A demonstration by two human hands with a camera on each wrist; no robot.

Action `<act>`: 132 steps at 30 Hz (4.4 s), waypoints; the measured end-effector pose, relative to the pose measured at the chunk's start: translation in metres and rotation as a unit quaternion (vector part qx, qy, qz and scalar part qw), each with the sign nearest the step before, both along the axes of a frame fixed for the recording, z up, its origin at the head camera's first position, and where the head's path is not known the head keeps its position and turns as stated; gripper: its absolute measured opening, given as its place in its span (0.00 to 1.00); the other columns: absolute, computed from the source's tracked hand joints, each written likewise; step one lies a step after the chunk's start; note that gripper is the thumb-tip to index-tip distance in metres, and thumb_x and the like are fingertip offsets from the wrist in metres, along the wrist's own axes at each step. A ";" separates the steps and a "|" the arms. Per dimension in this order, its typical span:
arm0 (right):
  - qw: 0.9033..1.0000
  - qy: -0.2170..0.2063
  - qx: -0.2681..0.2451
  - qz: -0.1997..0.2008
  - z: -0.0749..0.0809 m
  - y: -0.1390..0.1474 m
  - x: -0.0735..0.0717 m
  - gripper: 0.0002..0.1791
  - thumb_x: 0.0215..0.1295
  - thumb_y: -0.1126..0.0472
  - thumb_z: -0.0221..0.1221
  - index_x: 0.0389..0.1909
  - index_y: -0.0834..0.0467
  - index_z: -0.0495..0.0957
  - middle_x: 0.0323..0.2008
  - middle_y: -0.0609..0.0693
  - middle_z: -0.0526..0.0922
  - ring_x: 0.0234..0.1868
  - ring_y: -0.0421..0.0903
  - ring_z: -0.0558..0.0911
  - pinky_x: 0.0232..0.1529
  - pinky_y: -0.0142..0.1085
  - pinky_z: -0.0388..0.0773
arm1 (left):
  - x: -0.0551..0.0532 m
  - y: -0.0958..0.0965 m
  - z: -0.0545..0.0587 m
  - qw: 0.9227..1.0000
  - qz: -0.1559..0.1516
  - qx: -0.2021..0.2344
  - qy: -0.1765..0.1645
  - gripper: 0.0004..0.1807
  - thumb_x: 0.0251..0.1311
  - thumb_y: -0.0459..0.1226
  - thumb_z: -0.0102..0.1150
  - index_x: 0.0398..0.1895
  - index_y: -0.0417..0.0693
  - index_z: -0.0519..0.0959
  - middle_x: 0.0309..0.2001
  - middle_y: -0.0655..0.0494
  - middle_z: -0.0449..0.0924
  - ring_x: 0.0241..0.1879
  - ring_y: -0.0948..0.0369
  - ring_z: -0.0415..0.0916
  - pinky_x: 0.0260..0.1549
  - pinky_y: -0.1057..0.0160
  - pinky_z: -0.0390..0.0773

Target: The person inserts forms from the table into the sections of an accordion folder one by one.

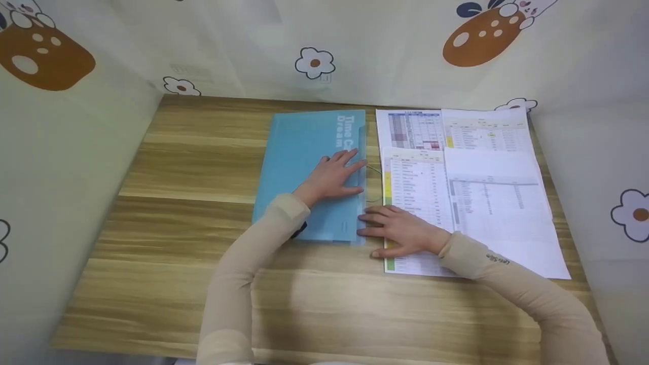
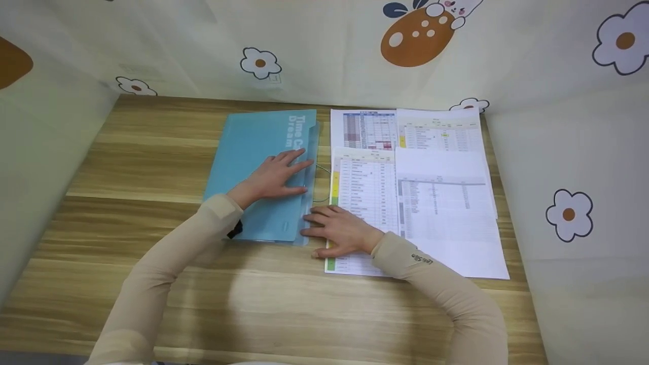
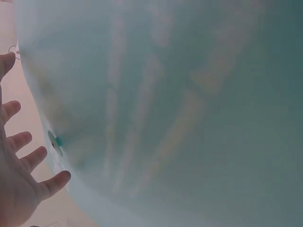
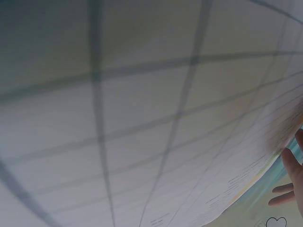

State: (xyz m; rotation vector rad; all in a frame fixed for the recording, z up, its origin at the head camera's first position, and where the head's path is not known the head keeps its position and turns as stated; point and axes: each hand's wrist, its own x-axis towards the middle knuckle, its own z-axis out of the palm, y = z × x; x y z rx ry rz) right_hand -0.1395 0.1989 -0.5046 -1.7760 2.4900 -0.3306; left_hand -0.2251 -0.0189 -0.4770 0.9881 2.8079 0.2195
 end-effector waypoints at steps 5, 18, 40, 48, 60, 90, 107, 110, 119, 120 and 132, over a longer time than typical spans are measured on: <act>1.000 0.002 -0.001 0.001 -0.001 0.000 0.000 0.31 0.56 0.38 0.49 0.59 0.47 0.67 0.60 0.51 0.63 0.61 0.51 0.57 0.56 0.46 0.52 | 0.000 0.005 -0.002 1.000 0.019 -0.015 -0.001 0.41 0.49 0.65 0.44 0.66 0.63 0.53 0.67 0.53 0.45 0.62 0.51 0.48 0.50 0.44 0.57; 1.000 -0.006 -0.005 0.001 -0.001 -0.001 0.000 0.30 0.55 0.38 0.50 0.58 0.48 0.68 0.60 0.51 0.63 0.60 0.50 0.58 0.56 0.45 0.53 | 0.003 0.017 -0.010 0.999 0.039 -0.037 0.000 0.40 0.50 0.62 0.48 0.65 0.58 0.57 0.65 0.50 0.50 0.60 0.50 0.52 0.49 0.45 0.60; 1.000 -0.005 -0.001 -0.004 -0.001 0.000 0.001 0.31 0.56 0.37 0.49 0.58 0.48 0.67 0.60 0.51 0.63 0.61 0.50 0.57 0.55 0.45 0.54 | 0.002 0.018 -0.014 0.999 0.027 -0.042 0.003 0.31 0.54 0.54 0.47 0.57 0.47 0.66 0.56 0.49 0.61 0.55 0.52 0.57 0.46 0.51 0.64; 1.000 -0.002 -0.006 -0.002 -0.001 -0.001 0.001 0.31 0.55 0.37 0.49 0.57 0.48 0.68 0.59 0.52 0.64 0.60 0.50 0.58 0.54 0.45 0.55 | 0.001 0.018 -0.013 0.999 0.021 -0.044 0.005 0.31 0.52 0.54 0.47 0.57 0.49 0.66 0.57 0.51 0.61 0.55 0.53 0.56 0.46 0.49 0.62; 1.000 -0.004 0.001 -0.003 -0.002 0.000 0.000 0.31 0.56 0.37 0.47 0.59 0.47 0.67 0.60 0.50 0.62 0.61 0.49 0.57 0.55 0.44 0.54 | -0.004 0.019 -0.010 0.999 0.038 -0.019 -0.014 0.36 0.49 0.57 0.52 0.61 0.52 0.64 0.63 0.51 0.54 0.60 0.52 0.50 0.49 0.45 0.57; 1.000 -0.013 0.001 -0.009 -0.001 -0.002 0.001 0.31 0.55 0.37 0.49 0.58 0.47 0.67 0.60 0.51 0.63 0.61 0.49 0.57 0.55 0.44 0.55 | -0.019 0.005 0.019 0.989 0.069 0.132 -0.005 0.29 0.46 0.48 0.58 0.54 0.48 0.71 0.63 0.51 0.56 0.52 0.53 0.55 0.40 0.55 0.62; 1.000 -0.008 -0.006 -0.014 -0.002 -0.002 0.001 0.31 0.55 0.36 0.48 0.57 0.47 0.68 0.60 0.50 0.63 0.60 0.49 0.58 0.55 0.44 0.55 | -0.022 -0.012 0.044 0.979 0.067 0.192 -0.032 0.29 0.47 0.47 0.54 0.56 0.49 0.70 0.63 0.51 0.57 0.51 0.55 0.55 0.47 0.56 0.59; 1.000 -0.009 -0.008 -0.012 -0.002 -0.002 0.002 0.31 0.55 0.37 0.49 0.57 0.47 0.68 0.60 0.51 0.63 0.60 0.50 0.58 0.55 0.45 0.55 | -0.022 -0.017 0.049 0.975 0.071 0.206 -0.036 0.29 0.47 0.47 0.54 0.56 0.50 0.70 0.63 0.53 0.57 0.52 0.56 0.54 0.47 0.57 0.59; 1.000 -0.016 0.000 -0.018 -0.002 -0.002 0.003 0.31 0.55 0.36 0.47 0.58 0.47 0.67 0.61 0.50 0.62 0.61 0.49 0.57 0.55 0.44 0.54 | -0.020 -0.031 0.062 0.963 0.078 0.254 -0.049 0.26 0.49 0.42 0.54 0.56 0.50 0.70 0.63 0.55 0.57 0.56 0.57 0.53 0.51 0.57 0.58; 1.000 -0.018 0.001 -0.018 -0.002 -0.002 0.003 0.31 0.56 0.36 0.47 0.58 0.47 0.67 0.61 0.50 0.62 0.61 0.49 0.57 0.55 0.44 0.54 | -0.021 -0.032 0.062 0.961 0.079 0.259 -0.050 0.26 0.49 0.41 0.54 0.56 0.51 0.70 0.63 0.55 0.57 0.56 0.56 0.53 0.51 0.57 0.58; 1.000 -0.017 -0.017 -0.009 -0.002 -0.002 0.002 0.30 0.55 0.38 0.50 0.57 0.48 0.69 0.60 0.51 0.63 0.60 0.51 0.59 0.55 0.45 0.55 | -0.021 -0.049 0.064 0.930 0.086 0.355 -0.050 0.25 0.49 0.38 0.54 0.55 0.51 0.72 0.62 0.59 0.59 0.58 0.59 0.53 0.52 0.55 0.57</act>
